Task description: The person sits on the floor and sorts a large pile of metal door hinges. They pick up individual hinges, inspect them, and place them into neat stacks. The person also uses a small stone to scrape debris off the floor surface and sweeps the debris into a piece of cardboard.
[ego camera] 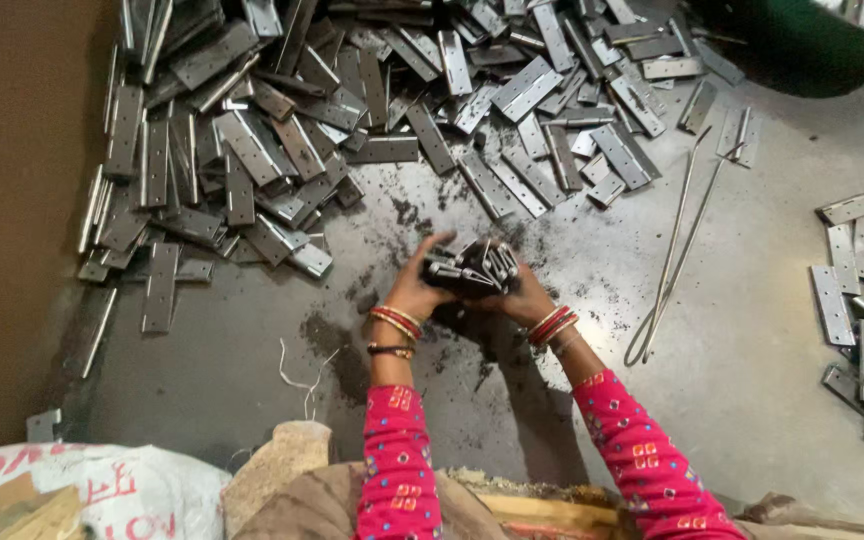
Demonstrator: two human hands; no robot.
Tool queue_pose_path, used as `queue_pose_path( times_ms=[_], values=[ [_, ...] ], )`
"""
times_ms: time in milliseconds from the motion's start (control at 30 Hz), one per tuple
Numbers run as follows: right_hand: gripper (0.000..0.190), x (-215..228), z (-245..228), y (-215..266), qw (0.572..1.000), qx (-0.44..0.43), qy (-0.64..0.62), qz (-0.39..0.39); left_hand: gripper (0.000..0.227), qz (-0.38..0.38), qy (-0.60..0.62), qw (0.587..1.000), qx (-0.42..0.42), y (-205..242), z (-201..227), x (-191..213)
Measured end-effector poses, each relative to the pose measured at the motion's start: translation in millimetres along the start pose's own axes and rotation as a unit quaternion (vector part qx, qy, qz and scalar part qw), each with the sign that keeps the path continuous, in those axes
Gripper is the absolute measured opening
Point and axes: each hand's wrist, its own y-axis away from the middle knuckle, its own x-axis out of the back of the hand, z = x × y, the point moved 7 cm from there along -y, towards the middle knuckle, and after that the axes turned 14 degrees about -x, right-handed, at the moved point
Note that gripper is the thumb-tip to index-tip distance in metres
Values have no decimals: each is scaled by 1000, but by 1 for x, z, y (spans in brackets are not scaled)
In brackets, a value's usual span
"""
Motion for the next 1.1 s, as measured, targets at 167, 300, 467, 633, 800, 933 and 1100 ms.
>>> queue_pose_path(
  times_ms=[167,300,467,633,800,933,1100],
  values=[
    [65,-5,24,-8,999,-31,7,-30,69,0,-10,999,50,18,-40,-4],
    [54,-6,22,-8,987,-111,-114,-36,55,19,-120,985,122,20,-38,-1],
    [54,10,-33,11,982,-104,-155,-9,48,26,-84,995,50,-7,34,2],
    [52,41,-105,58,958,-110,-264,2,48,3,-155,988,-6,-19,138,-4],
    [70,60,-114,143,989,-56,-109,82,55,-39,-100,994,15,27,178,-43],
    [116,39,-67,196,996,8,32,87,96,-99,-248,960,-86,85,154,-106],
    [93,30,9,208,995,-71,-35,63,68,-149,-172,973,40,134,81,-146]
  ],
)
